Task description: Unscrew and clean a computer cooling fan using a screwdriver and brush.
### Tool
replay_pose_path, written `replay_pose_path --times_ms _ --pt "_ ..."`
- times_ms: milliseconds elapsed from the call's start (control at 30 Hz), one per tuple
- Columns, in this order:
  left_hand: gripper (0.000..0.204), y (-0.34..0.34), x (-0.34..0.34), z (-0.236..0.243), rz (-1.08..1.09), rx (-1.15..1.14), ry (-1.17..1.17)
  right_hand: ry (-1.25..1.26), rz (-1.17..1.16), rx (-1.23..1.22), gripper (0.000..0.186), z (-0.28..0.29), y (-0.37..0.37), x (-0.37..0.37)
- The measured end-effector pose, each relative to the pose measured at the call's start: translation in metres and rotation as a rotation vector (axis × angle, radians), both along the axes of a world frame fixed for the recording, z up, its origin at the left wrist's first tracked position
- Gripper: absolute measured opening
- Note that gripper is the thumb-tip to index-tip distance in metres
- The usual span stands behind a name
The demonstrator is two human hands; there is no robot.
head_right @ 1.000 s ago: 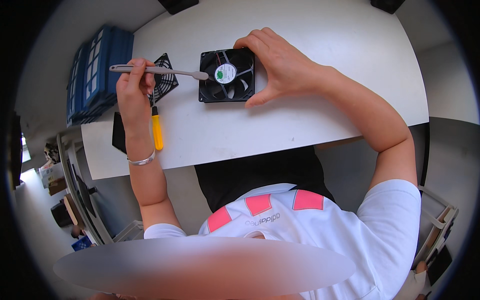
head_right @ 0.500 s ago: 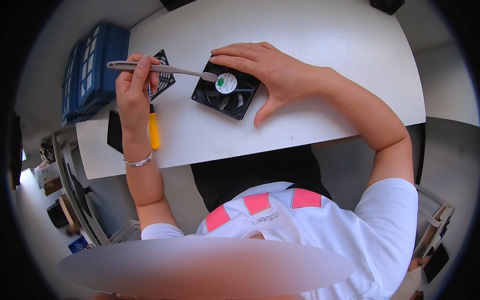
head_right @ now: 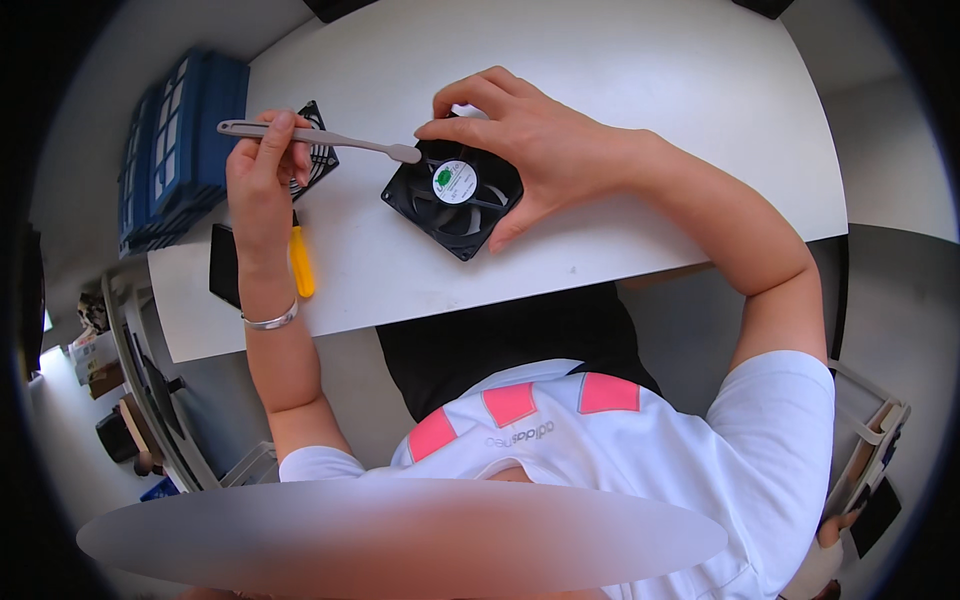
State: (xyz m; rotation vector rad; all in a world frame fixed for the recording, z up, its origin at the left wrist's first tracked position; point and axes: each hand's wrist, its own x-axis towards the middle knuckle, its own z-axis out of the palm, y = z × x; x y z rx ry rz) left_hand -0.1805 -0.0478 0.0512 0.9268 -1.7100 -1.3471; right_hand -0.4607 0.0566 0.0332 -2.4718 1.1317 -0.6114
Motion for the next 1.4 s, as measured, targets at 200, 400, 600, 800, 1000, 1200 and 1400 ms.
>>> replay_pose_path --times_ms 200,400,600,800,1000,1200,1400 --pt "0.029 0.001 0.005 0.006 -0.039 -0.002 0.045 -0.056 0.057 -0.052 0.100 -0.006 -0.004 0.000" --pt "0.030 0.005 0.002 0.006 -0.055 -0.084 0.042 -0.012 0.048 -0.037 0.104 -0.004 -0.002 0.001" --pt "0.029 0.007 0.001 0.006 -0.104 -0.163 0.035 -0.032 0.029 -0.022 0.102 -0.003 0.000 0.000" --pt "0.028 0.009 0.004 0.011 -0.108 -0.194 -0.032 -0.040 0.001 -0.019 0.100 -0.001 0.000 0.002" --pt "0.029 0.016 -0.003 0.008 -0.005 -0.184 -0.009 -0.034 -0.028 -0.017 0.098 -0.001 0.001 0.001" --pt "0.029 0.011 0.003 0.012 -0.170 -0.042 -0.063 -0.041 -0.041 -0.033 0.096 -0.002 0.001 0.002" --pt "0.029 0.003 0.006 0.009 -0.114 0.004 -0.059 -0.023 -0.066 -0.013 0.097 -0.002 0.001 0.000"
